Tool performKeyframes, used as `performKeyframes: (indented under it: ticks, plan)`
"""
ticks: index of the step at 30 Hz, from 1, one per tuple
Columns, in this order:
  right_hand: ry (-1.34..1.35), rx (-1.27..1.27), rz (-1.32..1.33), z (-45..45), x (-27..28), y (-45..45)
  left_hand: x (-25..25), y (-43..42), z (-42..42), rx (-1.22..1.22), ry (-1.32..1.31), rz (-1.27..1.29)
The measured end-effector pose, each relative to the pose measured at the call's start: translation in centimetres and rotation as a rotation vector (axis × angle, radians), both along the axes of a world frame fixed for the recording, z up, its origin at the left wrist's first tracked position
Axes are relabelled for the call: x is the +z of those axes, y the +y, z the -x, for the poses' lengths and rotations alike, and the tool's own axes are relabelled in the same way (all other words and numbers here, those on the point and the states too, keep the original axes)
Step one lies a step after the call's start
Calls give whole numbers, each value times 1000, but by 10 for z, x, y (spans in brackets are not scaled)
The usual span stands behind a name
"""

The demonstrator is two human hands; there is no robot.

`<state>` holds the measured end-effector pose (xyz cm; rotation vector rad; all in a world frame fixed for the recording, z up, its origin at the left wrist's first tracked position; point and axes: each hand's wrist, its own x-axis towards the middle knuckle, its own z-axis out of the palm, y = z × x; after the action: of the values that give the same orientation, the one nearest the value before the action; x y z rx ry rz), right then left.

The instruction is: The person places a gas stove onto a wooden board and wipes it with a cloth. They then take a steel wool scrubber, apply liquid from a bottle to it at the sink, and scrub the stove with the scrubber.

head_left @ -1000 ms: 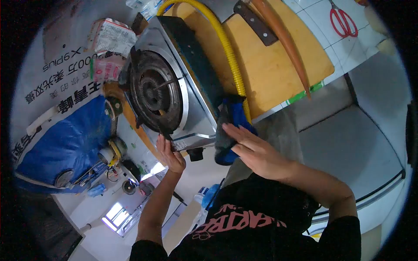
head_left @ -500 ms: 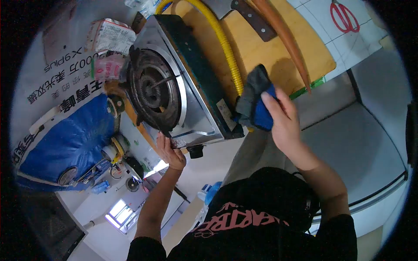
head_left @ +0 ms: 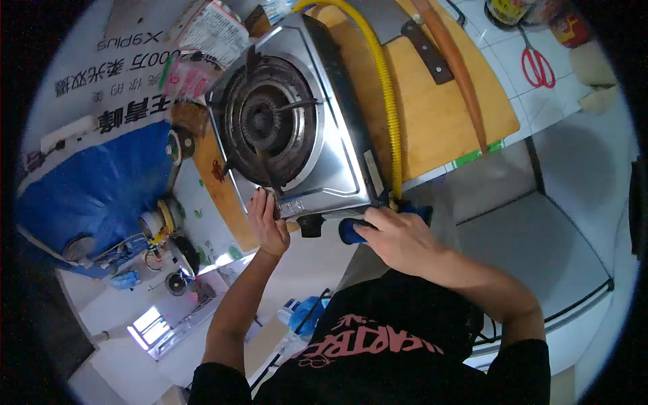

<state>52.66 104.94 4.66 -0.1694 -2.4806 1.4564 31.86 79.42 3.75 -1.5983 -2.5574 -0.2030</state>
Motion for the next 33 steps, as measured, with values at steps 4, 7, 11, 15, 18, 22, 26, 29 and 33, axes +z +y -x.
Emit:
performKeyframes:
  ticks: [4,7,11,15,18,22,26,29,33]
  plan:
    - [91,-196,-31,21,32,21,-3,0,2,-13,0,-61]
    - [88,-495,-274,73,42,27,3,3,0,3,-2,-24]
    - [-80,-467,-657,86,10,-8,0,3,3,-39,15,-61]
    - [-161,-335,-758,58,19,-44,3,4,1,4,-39,-42]
    - [-242,-458,-858,78,16,-26,-1,3,2,-22,-32,-102]
    - [-114,-563,-999,101,14,-18,3,2,0,-20,-47,-136]
    - [-191,-552,-933,82,10,-71,4,1,-1,-27,-54,-202]
    - [-198,-513,-885,77,14,-106,4,-2,-1,-59,-71,-272]
    - [-190,-400,-845,94,15,-135,-1,-9,3,-101,-119,-275]
